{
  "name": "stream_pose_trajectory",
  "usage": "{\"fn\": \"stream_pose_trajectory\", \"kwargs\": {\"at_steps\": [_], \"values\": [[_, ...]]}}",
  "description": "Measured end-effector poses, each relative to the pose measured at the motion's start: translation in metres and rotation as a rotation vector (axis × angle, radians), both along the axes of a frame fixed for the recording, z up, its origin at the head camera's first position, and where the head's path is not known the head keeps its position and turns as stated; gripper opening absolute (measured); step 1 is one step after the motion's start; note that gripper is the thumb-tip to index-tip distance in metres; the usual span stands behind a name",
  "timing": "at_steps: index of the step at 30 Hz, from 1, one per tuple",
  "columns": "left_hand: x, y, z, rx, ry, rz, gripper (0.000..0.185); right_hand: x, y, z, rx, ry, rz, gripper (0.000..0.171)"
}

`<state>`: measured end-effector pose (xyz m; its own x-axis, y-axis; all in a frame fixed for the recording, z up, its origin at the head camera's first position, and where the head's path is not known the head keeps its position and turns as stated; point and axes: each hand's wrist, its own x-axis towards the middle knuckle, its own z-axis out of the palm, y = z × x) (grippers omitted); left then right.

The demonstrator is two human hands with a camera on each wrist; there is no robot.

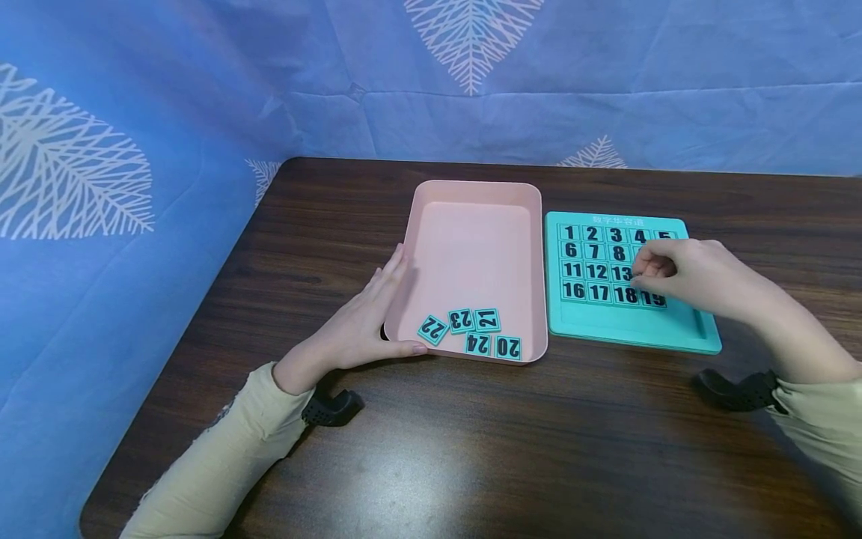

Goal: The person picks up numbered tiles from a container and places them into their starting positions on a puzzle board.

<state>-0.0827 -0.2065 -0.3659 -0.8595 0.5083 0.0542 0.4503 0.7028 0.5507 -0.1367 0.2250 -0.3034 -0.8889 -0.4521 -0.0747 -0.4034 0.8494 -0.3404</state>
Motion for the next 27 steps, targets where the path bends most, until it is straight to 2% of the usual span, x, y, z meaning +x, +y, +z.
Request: {"fn": "stream_pose_trajectory", "kwargs": {"at_steps": [8, 18, 27], "values": [[0.0, 0.0, 0.002, 0.0, 0.005, -0.008, 0.116, 0.001, -0.026, 0.013, -0.067, 0.015, 0.034, 0.009], [0.0, 0.0, 0.001, 0.005, 0.012, -0.01, 0.115, -0.001, -0.059, 0.019, -0.108, 0.014, 0.095, 0.011], [0.0, 0.0, 0.002, 0.005, 0.014, -0.012, 0.116, -0.001, -0.09, 0.022, -0.162, -0.047, 0.126, 0.008]]}}
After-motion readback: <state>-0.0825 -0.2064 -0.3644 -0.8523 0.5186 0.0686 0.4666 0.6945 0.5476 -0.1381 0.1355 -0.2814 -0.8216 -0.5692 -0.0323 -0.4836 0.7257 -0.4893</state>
